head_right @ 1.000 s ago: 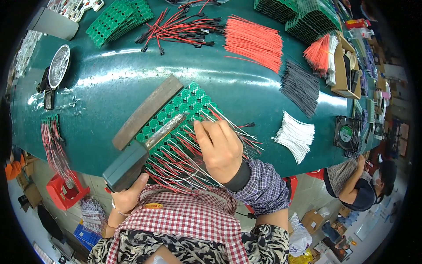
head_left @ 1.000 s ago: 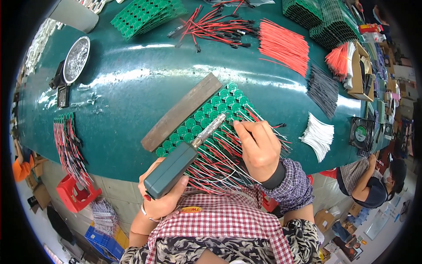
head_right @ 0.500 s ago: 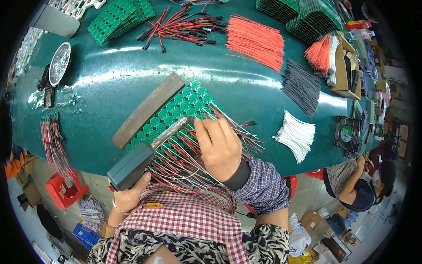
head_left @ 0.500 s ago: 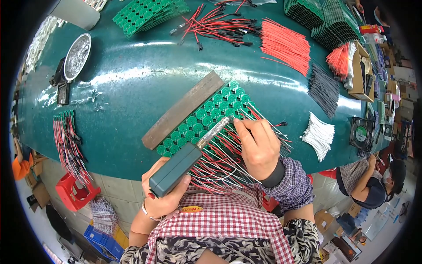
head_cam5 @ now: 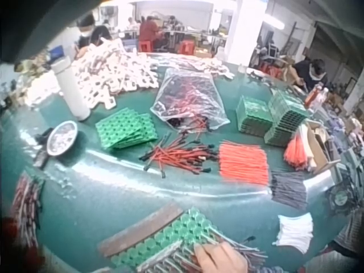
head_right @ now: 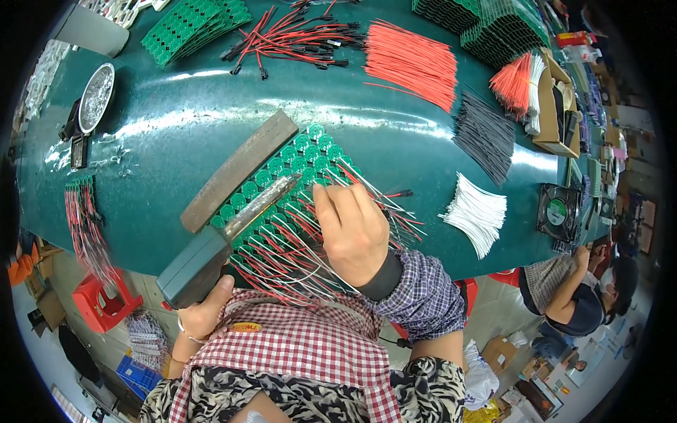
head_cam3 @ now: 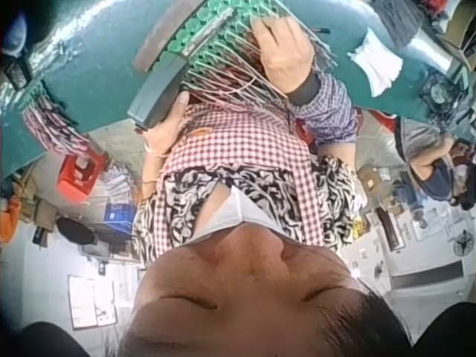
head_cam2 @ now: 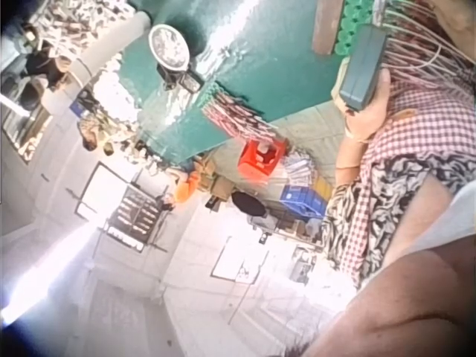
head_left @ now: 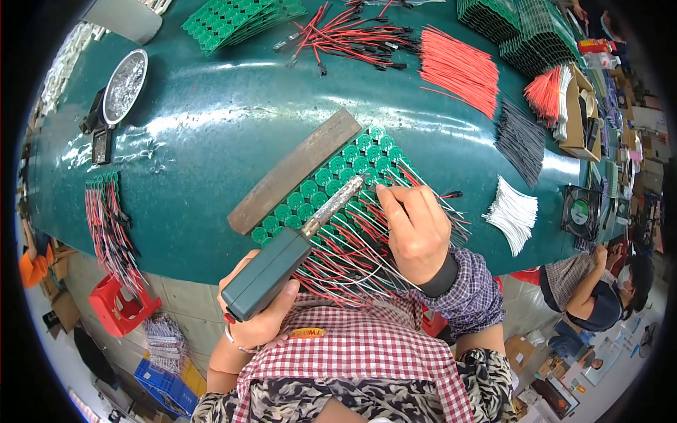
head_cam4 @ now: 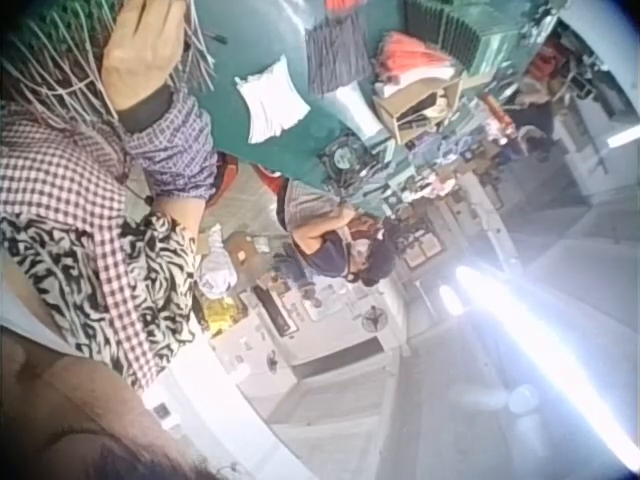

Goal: The person solders red and black wires to circular LED circuit boards using a soldering iron and solder.

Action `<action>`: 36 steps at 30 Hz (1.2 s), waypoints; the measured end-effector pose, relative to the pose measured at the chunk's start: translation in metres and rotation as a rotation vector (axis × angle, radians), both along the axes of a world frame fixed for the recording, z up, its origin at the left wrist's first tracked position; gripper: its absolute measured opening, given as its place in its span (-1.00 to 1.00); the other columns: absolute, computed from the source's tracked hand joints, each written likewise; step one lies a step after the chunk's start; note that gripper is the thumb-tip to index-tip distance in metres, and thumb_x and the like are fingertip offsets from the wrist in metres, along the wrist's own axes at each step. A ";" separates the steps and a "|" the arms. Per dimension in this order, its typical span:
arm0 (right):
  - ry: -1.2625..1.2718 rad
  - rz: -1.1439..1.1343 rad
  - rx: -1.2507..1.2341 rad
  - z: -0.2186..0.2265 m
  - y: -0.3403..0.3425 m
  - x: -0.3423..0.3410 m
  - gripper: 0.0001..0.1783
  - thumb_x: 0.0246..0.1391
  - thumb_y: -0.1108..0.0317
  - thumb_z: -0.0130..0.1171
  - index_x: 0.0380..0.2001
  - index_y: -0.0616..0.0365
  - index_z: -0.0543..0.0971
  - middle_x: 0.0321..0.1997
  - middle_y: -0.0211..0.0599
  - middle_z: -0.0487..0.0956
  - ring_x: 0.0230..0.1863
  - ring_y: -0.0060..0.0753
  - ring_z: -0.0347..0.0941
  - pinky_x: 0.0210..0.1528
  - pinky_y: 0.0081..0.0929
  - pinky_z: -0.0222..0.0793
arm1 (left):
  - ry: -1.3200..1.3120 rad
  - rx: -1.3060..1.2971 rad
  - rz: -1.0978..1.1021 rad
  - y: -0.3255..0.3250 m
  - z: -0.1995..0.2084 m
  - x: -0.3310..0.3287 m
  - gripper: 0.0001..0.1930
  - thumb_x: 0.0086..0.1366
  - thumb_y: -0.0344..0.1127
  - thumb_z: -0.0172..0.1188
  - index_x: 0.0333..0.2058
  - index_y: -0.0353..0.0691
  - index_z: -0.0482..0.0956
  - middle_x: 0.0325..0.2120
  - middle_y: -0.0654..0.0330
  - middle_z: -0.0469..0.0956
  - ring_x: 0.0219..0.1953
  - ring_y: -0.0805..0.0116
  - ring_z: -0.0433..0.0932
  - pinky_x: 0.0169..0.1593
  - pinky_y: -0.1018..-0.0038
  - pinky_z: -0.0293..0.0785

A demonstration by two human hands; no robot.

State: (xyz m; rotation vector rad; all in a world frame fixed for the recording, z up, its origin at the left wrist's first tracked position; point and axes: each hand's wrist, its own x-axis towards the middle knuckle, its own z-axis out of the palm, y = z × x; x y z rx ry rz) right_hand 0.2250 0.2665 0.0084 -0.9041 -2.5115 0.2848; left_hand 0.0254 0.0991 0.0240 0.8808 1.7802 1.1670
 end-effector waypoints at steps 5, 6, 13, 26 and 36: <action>-0.017 0.024 0.056 -0.005 0.002 0.003 -0.58 -0.18 0.55 0.18 -0.13 0.37 0.59 -0.27 -0.20 0.53 -0.32 -0.25 0.45 -0.34 -0.41 0.45 | 0.002 0.012 -0.011 0.000 0.003 0.000 -0.70 0.02 -0.50 0.39 -0.21 -0.41 0.66 -0.32 0.04 0.63 -0.36 0.27 0.63 -0.26 0.44 0.53; -0.018 0.021 0.055 -0.004 0.002 0.003 -0.59 -0.18 0.55 0.18 -0.13 0.37 0.59 -0.28 -0.20 0.53 -0.31 -0.25 0.46 -0.34 -0.40 0.45 | -0.008 0.004 -0.002 0.000 0.004 0.001 -0.69 0.03 -0.50 0.40 -0.20 -0.42 0.65 -0.31 0.04 0.63 -0.35 0.28 0.63 -0.25 0.45 0.53; 0.086 0.034 0.092 -0.005 0.001 0.003 -0.57 -0.20 0.57 0.19 -0.12 0.38 0.59 -0.25 -0.18 0.57 -0.29 -0.22 0.50 -0.32 -0.39 0.47 | 0.021 0.019 0.030 -0.006 0.000 0.001 -0.66 0.03 -0.49 0.40 -0.17 -0.42 0.65 -0.28 0.04 0.64 -0.32 0.29 0.64 -0.22 0.47 0.54; 0.061 0.030 -0.007 -0.001 -0.013 -0.006 -0.58 -0.25 0.70 0.25 -0.18 0.36 0.65 -0.29 -0.14 0.58 -0.35 -0.21 0.51 -0.36 -0.39 0.46 | -0.002 -0.005 -0.001 -0.016 0.000 -0.001 -0.69 0.00 -0.56 0.38 -0.21 -0.46 0.63 -0.27 -0.01 0.62 -0.30 0.24 0.63 -0.22 0.43 0.53; 0.034 0.030 0.002 -0.001 -0.014 -0.007 -0.56 -0.26 0.69 0.24 -0.17 0.36 0.64 -0.28 -0.12 0.57 -0.35 -0.19 0.50 -0.36 -0.37 0.46 | 0.020 0.053 -0.058 -0.011 -0.002 -0.002 -0.74 -0.01 -0.57 0.37 -0.27 -0.45 0.62 -0.37 0.01 0.61 -0.37 0.19 0.60 -0.29 0.40 0.51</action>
